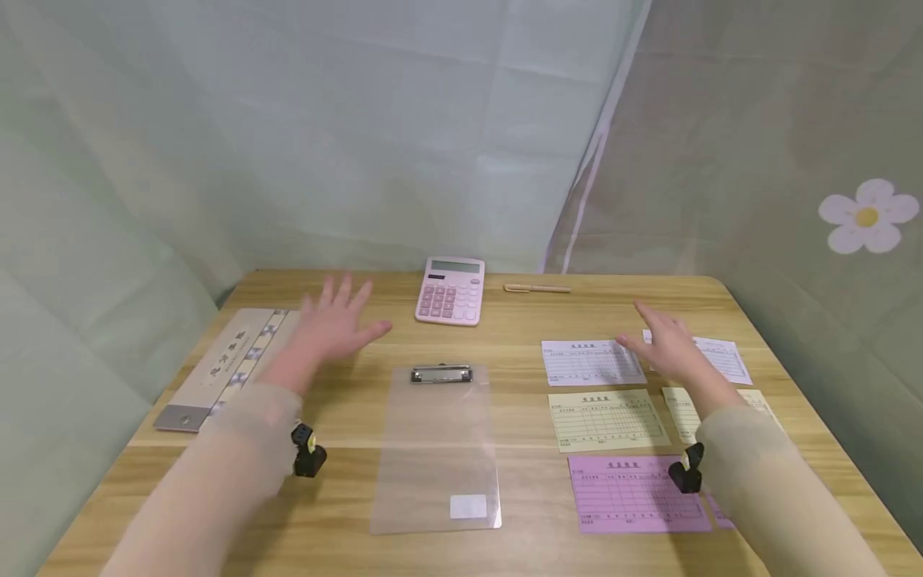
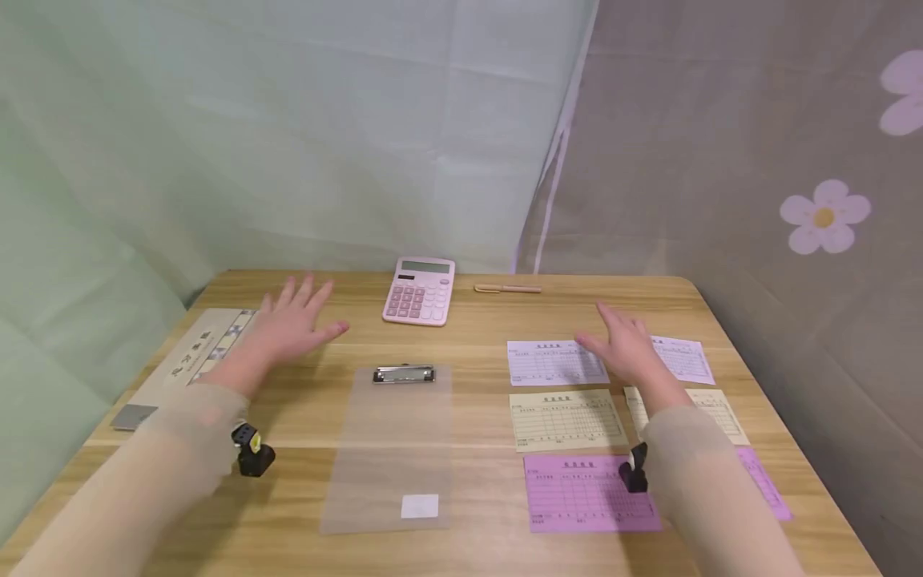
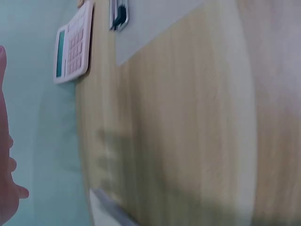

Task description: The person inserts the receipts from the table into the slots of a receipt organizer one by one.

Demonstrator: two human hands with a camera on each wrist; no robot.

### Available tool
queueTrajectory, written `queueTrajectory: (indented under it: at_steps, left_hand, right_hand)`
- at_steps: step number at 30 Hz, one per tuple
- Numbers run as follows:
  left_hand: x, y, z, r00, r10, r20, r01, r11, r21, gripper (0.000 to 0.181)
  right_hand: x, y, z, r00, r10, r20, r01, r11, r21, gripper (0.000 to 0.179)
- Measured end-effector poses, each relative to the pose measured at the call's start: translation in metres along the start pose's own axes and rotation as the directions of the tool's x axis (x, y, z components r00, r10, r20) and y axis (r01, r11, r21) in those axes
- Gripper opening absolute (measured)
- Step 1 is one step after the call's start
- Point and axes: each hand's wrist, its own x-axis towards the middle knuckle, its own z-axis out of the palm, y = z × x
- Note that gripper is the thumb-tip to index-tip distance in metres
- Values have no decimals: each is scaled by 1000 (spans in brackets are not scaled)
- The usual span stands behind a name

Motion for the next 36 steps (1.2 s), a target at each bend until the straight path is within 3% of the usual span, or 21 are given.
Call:
queueTrajectory:
  at_steps: [9,13,20,27,36]
  left_hand:
    - [-6,24,26,997,58,-50,-62,995,-84,94]
    - [-7,32,44,992,69,-107,-85,984,-153,88]
    - [-12,47,71,986,15,-167,-65,952,-299,80]
    - [-18,58,86,984,23,-176,-84,935,-346,82]
    - [-18,72,94,990,3,-143,-78,850,-521,79]
  right_hand:
    - [-2,6,7,1000,-13,0,13,999,30,84]
    - [-3,6,9,1000,-27,3,26,999,22,82]
    - [-5,4,10,1000,-11,21,11,1000,22,81]
    - [-7,9,12,999,4,41,-5,1000,26,82]
    - [-9,17,20,998,41,39,-42,999,28,78]
